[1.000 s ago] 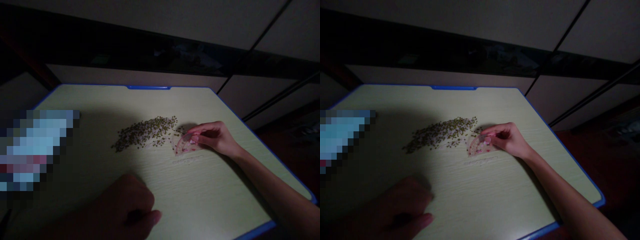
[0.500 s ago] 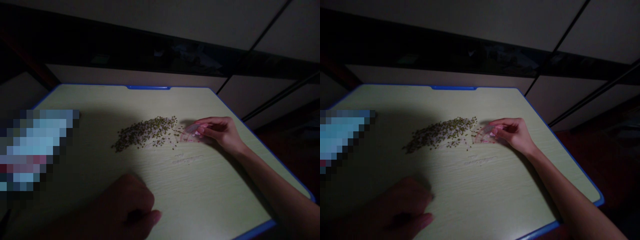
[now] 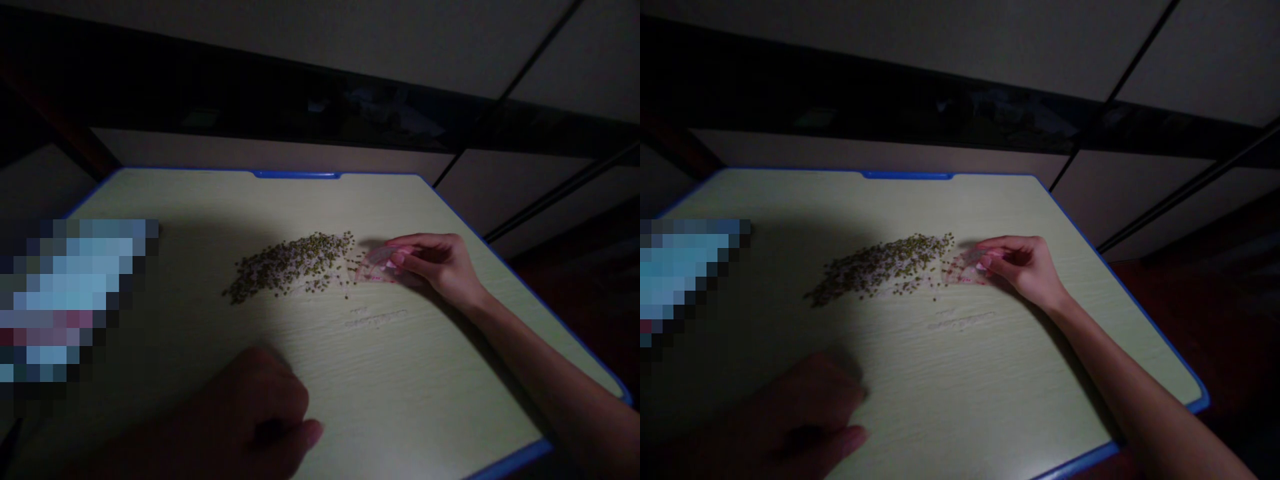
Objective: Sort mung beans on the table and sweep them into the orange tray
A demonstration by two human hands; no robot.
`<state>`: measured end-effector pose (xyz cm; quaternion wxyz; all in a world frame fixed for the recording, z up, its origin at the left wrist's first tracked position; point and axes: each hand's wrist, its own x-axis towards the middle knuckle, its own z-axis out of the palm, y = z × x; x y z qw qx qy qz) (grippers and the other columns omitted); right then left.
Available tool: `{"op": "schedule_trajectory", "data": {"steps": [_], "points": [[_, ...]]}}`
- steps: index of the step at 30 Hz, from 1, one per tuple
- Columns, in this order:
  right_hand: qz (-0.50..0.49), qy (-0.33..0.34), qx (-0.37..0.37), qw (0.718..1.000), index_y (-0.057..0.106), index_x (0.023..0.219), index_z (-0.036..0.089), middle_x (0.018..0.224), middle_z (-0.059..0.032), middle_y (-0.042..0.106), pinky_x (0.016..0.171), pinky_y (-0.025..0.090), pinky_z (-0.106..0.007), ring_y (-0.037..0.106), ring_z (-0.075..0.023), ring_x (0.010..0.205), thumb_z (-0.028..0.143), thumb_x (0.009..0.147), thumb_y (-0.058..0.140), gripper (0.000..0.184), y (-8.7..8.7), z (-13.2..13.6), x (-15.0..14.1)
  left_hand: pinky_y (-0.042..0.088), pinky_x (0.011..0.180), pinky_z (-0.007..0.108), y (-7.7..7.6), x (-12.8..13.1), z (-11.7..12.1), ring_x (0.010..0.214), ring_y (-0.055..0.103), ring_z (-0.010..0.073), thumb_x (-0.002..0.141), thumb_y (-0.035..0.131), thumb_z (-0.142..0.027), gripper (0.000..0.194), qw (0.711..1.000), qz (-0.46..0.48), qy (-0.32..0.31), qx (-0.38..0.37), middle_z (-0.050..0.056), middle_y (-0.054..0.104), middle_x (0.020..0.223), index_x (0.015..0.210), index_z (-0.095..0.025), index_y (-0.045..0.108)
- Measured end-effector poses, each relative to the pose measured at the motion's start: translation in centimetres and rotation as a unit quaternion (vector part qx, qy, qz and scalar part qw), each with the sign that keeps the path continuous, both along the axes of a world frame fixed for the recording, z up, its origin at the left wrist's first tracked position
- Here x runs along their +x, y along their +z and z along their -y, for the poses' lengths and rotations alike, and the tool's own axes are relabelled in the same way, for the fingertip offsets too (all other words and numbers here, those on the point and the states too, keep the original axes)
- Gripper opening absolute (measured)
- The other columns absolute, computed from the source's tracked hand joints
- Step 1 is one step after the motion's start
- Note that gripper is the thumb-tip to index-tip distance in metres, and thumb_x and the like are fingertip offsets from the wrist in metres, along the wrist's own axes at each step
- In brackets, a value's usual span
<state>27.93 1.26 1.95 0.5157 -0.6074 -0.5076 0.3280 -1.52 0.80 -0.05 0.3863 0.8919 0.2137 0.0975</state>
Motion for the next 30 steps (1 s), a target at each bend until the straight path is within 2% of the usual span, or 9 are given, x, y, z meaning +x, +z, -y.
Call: {"op": "schedule_trajectory", "data": {"steps": [6, 9, 14, 20, 26, 30], "points": [[0.026, 0.013, -0.018, 0.999, 0.078, 0.078, 0.017, 0.058, -0.0041, 0.069, 0.044, 0.042, -0.026, 0.053, -0.0116, 0.047, 0.021, 0.066, 0.072, 0.014, -0.2, 0.0, -0.4, 0.041, 0.061, 0.021, 1.0, 1.0, -0.7, 0.062, 0.043, 0.0125, 0.081, 0.060, -0.036, 0.031, 1.000, -0.009, 0.026, -0.013, -0.003, 0.046, 0.055, 0.058, -0.020, 0.050], [0.012, 0.002, -0.016, 1.000, 0.077, 0.080, 0.017, 0.061, -0.0048, 0.070, 0.046, 0.045, -0.027, 0.056, -0.0128, 0.050, 0.022, 0.066, 0.072, 0.016, -0.4, -0.1, -0.4, 0.042, 0.061, 0.021, 1.4, 1.4, -0.8, 0.062, 0.043, 0.0127, 0.081, 0.060, -0.037, 0.031, 0.999, -0.009, 0.030, -0.013, -0.002, 0.046, 0.055, 0.058, -0.020, 0.051], [0.011, 0.007, -0.012, 1.000, 0.077, 0.080, 0.018, 0.061, -0.0046, 0.070, 0.046, 0.046, -0.027, 0.058, -0.0132, 0.052, 0.022, 0.066, 0.072, 0.015, -0.6, -0.1, -0.4, 0.041, 0.060, 0.021, 1.0, 1.1, -0.2, 0.063, 0.044, 0.0123, 0.081, 0.060, -0.035, 0.030, 1.000, -0.007, 0.027, -0.011, -0.002, 0.049, 0.057, 0.058, -0.019, 0.049], [-0.013, 0.018, -0.023, 0.999, 0.077, 0.080, 0.018, 0.060, -0.0030, 0.069, 0.043, 0.042, -0.024, 0.054, -0.0105, 0.049, 0.022, 0.066, 0.073, 0.016, -0.5, 0.0, -0.5, 0.038, 0.058, 0.019, 0.4, 0.1, 0.1, 0.062, 0.049, 0.0090, 0.085, 0.050, -0.021, 0.024, 1.000, 0.007, 0.002, 0.016, -0.003, 0.055, 0.063, 0.062, -0.018, 0.046], [0.027, 0.019, -0.008, 0.999, 0.077, 0.079, 0.018, 0.060, -0.0030, 0.069, 0.042, 0.041, -0.024, 0.054, -0.0109, 0.048, 0.024, 0.066, 0.073, 0.015, -0.5, -0.1, -0.8, 0.037, 0.057, 0.021, 0.7, 0.4, -0.2, 0.061, 0.048, 0.0095, 0.085, 0.050, -0.022, 0.028, 1.000, -0.003, -0.011, 0.016, -0.003, 0.054, 0.059, 0.058, -0.018, 0.042], [0.015, -0.010, 0.000, 1.000, 0.077, 0.079, 0.016, 0.061, -0.0046, 0.070, 0.045, 0.046, -0.027, 0.058, -0.0133, 0.049, 0.025, 0.064, 0.073, 0.018, -0.6, -0.3, -0.8, 0.037, 0.056, 0.022, 0.5, 0.4, -0.1, 0.060, 0.048, 0.0104, 0.084, 0.050, -0.023, 0.029, 1.000, -0.005, 0.003, -0.004, -0.002, 0.054, 0.058, 0.056, -0.019, 0.043]]}}
